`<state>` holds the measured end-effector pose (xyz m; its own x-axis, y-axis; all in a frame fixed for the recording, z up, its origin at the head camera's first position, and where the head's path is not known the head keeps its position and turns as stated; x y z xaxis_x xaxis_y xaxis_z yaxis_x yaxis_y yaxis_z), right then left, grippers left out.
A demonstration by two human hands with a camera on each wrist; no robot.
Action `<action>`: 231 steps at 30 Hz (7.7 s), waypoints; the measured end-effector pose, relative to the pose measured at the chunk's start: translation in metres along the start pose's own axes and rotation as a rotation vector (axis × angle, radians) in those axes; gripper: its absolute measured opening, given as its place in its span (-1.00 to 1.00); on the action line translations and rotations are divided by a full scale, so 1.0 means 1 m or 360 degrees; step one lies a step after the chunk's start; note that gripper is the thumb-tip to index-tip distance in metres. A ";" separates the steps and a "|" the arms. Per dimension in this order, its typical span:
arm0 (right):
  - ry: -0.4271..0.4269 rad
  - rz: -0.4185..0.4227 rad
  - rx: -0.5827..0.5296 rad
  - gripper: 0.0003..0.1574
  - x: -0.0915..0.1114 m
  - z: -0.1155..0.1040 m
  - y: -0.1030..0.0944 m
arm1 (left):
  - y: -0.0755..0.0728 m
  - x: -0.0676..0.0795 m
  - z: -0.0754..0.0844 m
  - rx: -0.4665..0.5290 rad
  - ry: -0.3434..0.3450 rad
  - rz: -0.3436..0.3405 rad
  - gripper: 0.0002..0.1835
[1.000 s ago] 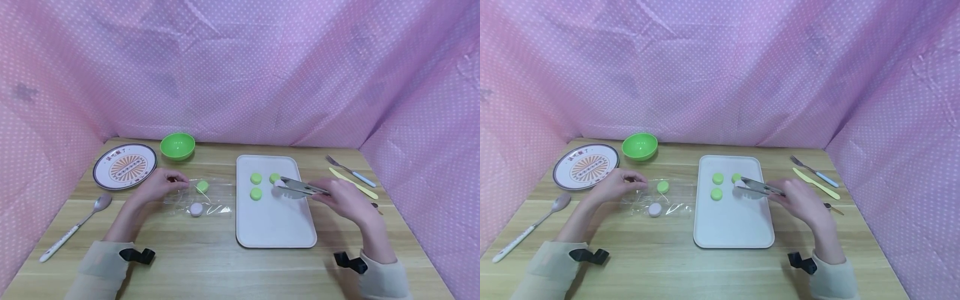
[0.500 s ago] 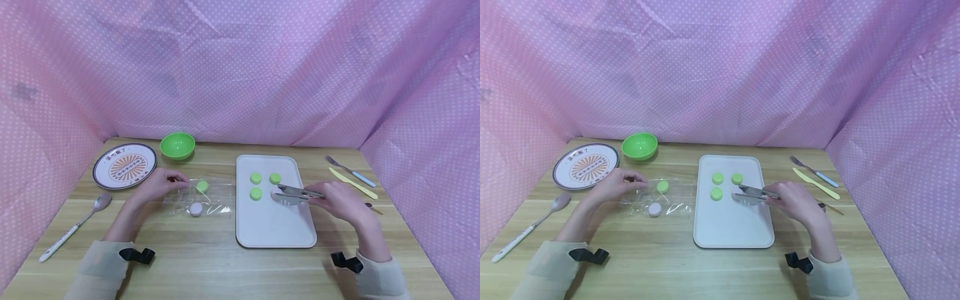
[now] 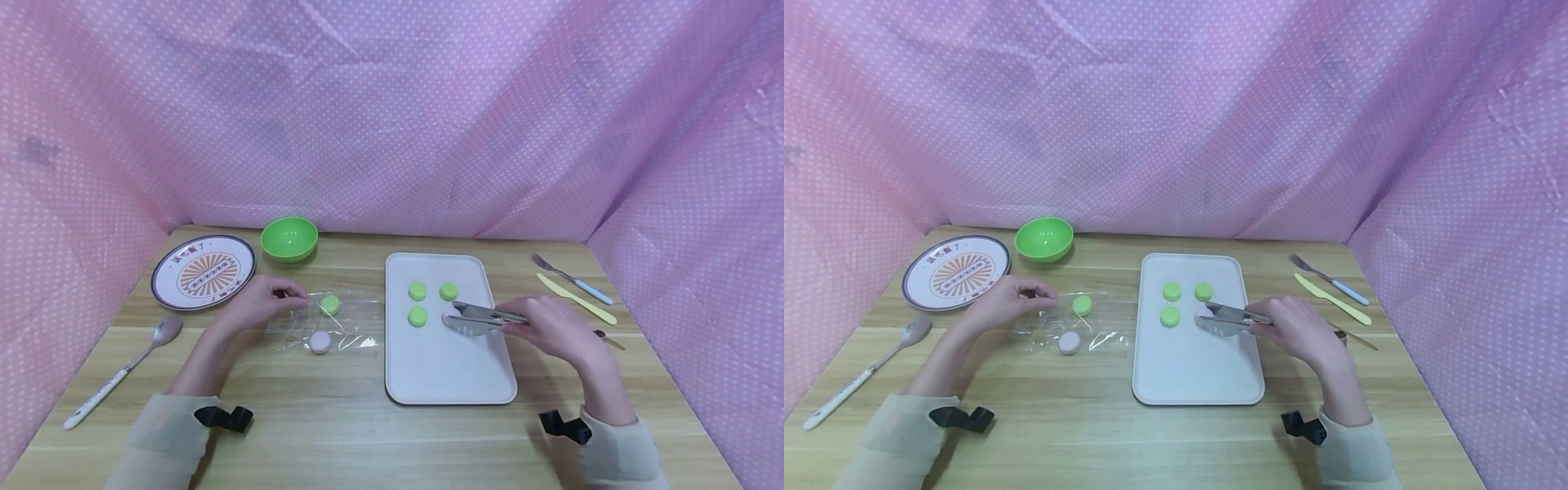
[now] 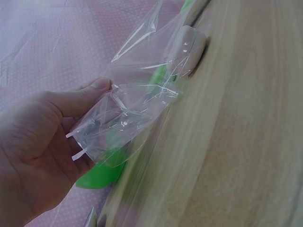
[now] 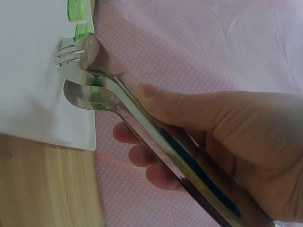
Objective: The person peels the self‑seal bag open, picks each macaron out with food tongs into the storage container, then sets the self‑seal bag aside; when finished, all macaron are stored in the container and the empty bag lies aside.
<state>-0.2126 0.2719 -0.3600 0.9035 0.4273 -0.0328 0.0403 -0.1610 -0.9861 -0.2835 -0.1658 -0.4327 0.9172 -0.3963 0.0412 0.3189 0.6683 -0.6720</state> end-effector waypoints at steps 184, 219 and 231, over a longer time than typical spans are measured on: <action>-0.0278 -0.0208 -0.0144 -0.62 -0.006 -0.059 0.010 | -0.001 -0.001 0.007 -0.0124 0.0114 0.0123 -0.87; -0.0392 -0.0071 -0.0204 -0.74 -0.074 -0.110 0.014 | 0.000 -0.001 0.007 -0.0085 0.0110 0.0077 -0.90; -0.0582 -0.0097 -0.0180 -0.68 -0.088 -0.149 0.040 | -0.002 -0.001 0.013 -0.0026 0.0150 0.0074 -0.83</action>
<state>-0.2267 0.0951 -0.3721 0.6869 0.7250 -0.0507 0.1545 -0.2138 -0.9646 -0.2817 -0.1587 -0.4224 0.9042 -0.4229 -0.0598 0.2716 0.6774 -0.6836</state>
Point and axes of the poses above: each hand's wrist, its own x-axis away from the middle knuckle, its own y-axis out of the palm, z = x × y, the point moved 7 cm from there along -x, towards the middle knuckle
